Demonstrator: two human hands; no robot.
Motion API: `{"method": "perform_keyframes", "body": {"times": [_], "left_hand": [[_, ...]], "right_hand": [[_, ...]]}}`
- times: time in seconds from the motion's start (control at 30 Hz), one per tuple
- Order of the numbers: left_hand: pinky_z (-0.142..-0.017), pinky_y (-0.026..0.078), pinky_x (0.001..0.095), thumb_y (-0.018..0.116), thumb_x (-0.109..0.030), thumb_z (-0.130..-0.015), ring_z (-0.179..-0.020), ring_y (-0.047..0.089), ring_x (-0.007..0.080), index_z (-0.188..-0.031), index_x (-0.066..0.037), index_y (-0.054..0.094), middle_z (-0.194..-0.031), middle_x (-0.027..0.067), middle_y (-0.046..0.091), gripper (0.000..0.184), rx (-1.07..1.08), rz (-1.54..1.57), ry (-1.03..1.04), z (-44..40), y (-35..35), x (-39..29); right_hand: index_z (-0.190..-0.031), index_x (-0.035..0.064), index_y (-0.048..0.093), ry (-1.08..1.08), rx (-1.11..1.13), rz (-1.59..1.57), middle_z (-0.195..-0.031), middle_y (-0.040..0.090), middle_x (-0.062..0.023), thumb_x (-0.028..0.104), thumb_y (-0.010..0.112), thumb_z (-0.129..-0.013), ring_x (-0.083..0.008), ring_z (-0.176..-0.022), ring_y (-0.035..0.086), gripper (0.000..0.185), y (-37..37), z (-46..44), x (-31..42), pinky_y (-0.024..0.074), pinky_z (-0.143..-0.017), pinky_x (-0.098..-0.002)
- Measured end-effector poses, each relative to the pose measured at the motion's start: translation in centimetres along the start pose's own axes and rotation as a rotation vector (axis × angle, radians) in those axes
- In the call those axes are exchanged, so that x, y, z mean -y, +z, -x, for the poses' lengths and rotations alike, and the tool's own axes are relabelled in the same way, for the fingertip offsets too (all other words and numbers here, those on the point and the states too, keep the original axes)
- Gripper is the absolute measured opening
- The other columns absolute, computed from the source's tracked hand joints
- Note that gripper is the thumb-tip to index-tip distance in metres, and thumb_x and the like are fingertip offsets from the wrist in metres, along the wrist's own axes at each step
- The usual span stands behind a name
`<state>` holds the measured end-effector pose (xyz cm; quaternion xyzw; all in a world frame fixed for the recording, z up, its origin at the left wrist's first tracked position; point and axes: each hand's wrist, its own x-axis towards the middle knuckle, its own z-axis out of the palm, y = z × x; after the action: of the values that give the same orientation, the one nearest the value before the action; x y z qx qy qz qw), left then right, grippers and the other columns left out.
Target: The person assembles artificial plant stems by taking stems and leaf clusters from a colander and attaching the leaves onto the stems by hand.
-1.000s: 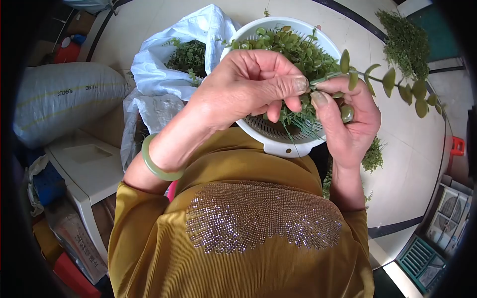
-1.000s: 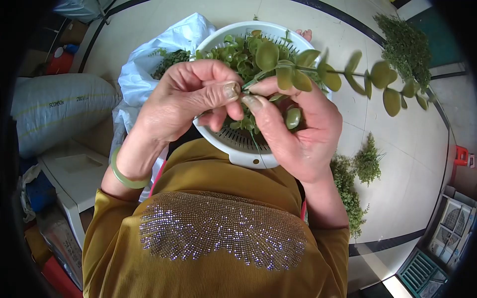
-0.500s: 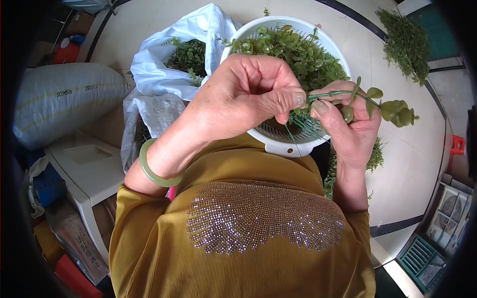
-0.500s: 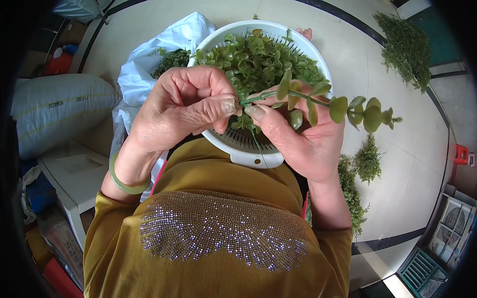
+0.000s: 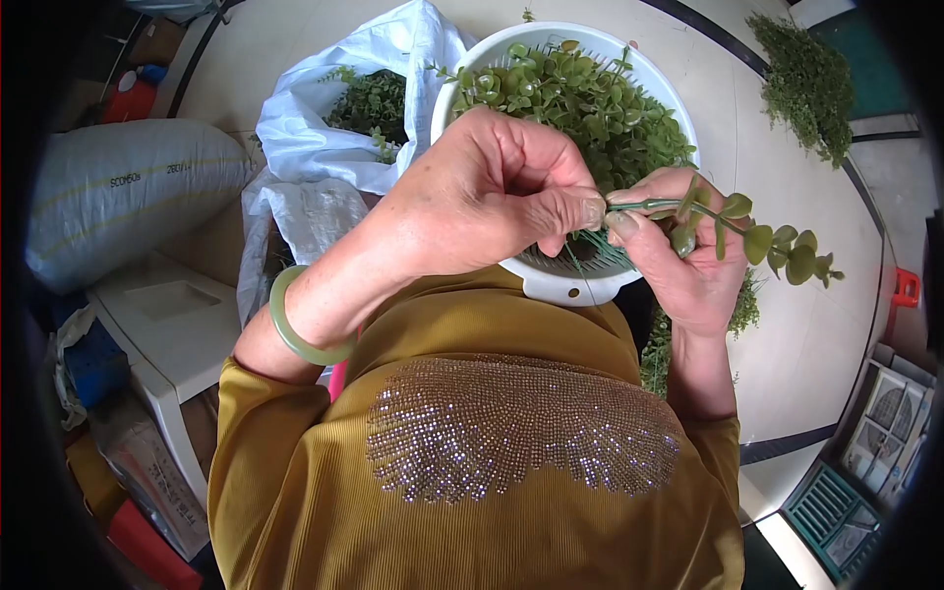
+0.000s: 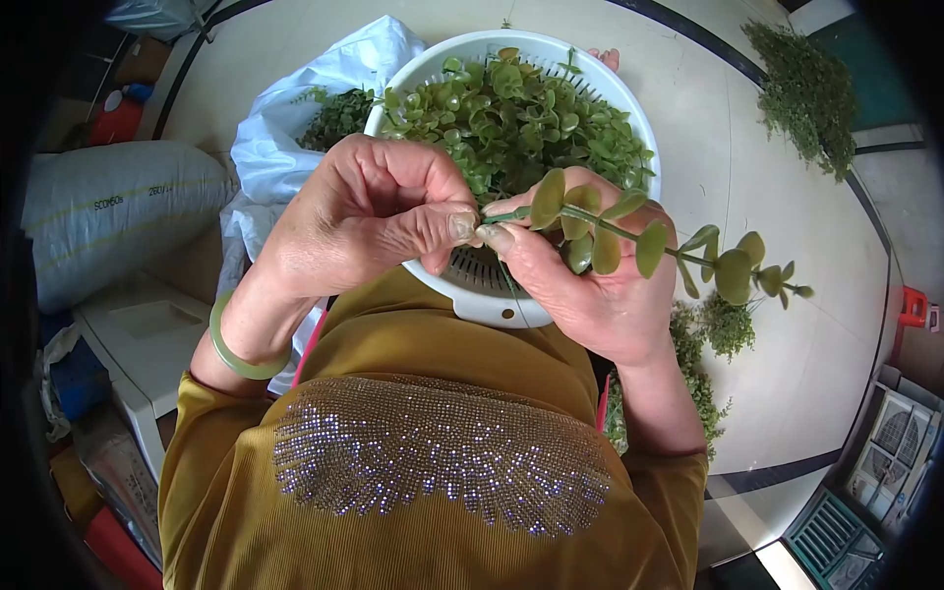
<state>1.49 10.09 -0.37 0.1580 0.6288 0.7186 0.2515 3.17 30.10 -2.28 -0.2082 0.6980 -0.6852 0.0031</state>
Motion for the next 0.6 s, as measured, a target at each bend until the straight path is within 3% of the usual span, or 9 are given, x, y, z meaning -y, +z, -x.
{"method": "perform_keyframes", "body": {"times": [0.2,0.3,0.33,0.37,0.43,0.5,0.6], "left_hand": [[-0.049,0.038,0.0184,0.061,-0.012,-0.086,-0.054,0.049,0.005,-0.079,0.0,0.06,-0.062,0.0006,0.056,0.014,0.007,-0.008,-0.013,-0.2,-0.2,1.2],[-0.042,0.03,0.0178,0.058,-0.014,-0.088,-0.048,0.042,0.0042,-0.081,-0.001,0.061,-0.062,0.0017,0.057,0.016,0.002,0.136,-0.07,-0.4,-0.8,1.5],[-0.04,0.027,0.0177,0.056,-0.015,-0.089,-0.045,0.04,0.004,-0.082,-0.001,0.061,-0.062,0.002,0.057,0.016,-0.001,0.214,-0.102,-0.6,-1.0,1.7],[-0.037,0.021,0.0178,0.054,-0.017,-0.09,-0.041,0.034,0.0042,-0.085,-0.001,0.061,-0.059,0.0016,0.056,0.017,-0.069,0.267,-0.059,-0.8,-1.2,2.2],[-0.038,0.023,0.017,0.049,-0.017,-0.091,-0.046,0.036,0.0038,-0.103,0.0,0.057,-0.069,0.0018,0.055,0.022,-0.092,0.43,0.001,-0.7,-3.1,1.4],[-0.039,0.025,0.0166,0.044,-0.016,-0.093,-0.05,0.036,0.0035,-0.119,0.001,0.049,-0.078,0.0032,0.053,0.032,-0.103,0.515,0.06,-0.1,-4.3,1.0],[-0.039,0.025,0.0168,0.044,-0.016,-0.093,-0.047,0.034,0.0036,-0.117,0.003,0.049,-0.074,0.0031,0.052,0.031,-0.041,0.553,-0.002,0.3,-4.9,1.2]], "right_hand": [[-0.087,-0.0018,0.063,-0.018,0.008,0.011,-0.077,0.064,-0.0052,-0.001,0.063,-0.079,-0.0082,-0.064,0.06,0.008,0.2,0.0,-0.7,0.0473,-0.055,-0.0195],[-0.089,0.0001,0.063,-0.025,0.083,0.276,-0.079,0.065,-0.0039,0.003,0.063,-0.08,-0.0095,-0.063,0.061,0.009,-0.4,-0.8,-0.7,0.0468,-0.053,-0.0209],[-0.09,0.0025,0.064,-0.033,0.109,0.206,-0.087,0.065,-0.0039,0.007,0.063,-0.08,-0.0119,-0.076,0.062,0.011,-0.9,-1.5,-1.1,0.0478,-0.061,-0.0234],[-0.09,0.0031,0.065,-0.024,0.055,0.118,-0.09,0.064,-0.0044,0.008,0.063,-0.08,-0.0124,-0.082,0.06,0.011,-1.7,-2.1,-0.8,0.0469,-0.065,-0.0245],[-0.091,0.0041,0.065,-0.09,-0.092,0.243,-0.093,0.063,-0.0047,0.008,0.064,-0.079,-0.0139,-0.088,0.057,0.013,-3.3,-2.2,-0.5,0.0453,-0.07,-0.0268],[-0.092,0.0049,0.065,-0.247,-0.284,0.668,-0.091,0.061,-0.0042,0.008,0.066,-0.076,-0.0157,-0.088,0.055,0.016,-4.6,-1.9,-0.8,0.0439,-0.072,-0.0291],[-0.091,0.006,0.065,-0.509,0.181,1.157,-0.085,0.057,-0.003,0.008,0.064,-0.072,-0.0181,-0.084,0.052,0.019,-3.0,-0.7,-1.8,0.042,-0.072,-0.0307]]}}
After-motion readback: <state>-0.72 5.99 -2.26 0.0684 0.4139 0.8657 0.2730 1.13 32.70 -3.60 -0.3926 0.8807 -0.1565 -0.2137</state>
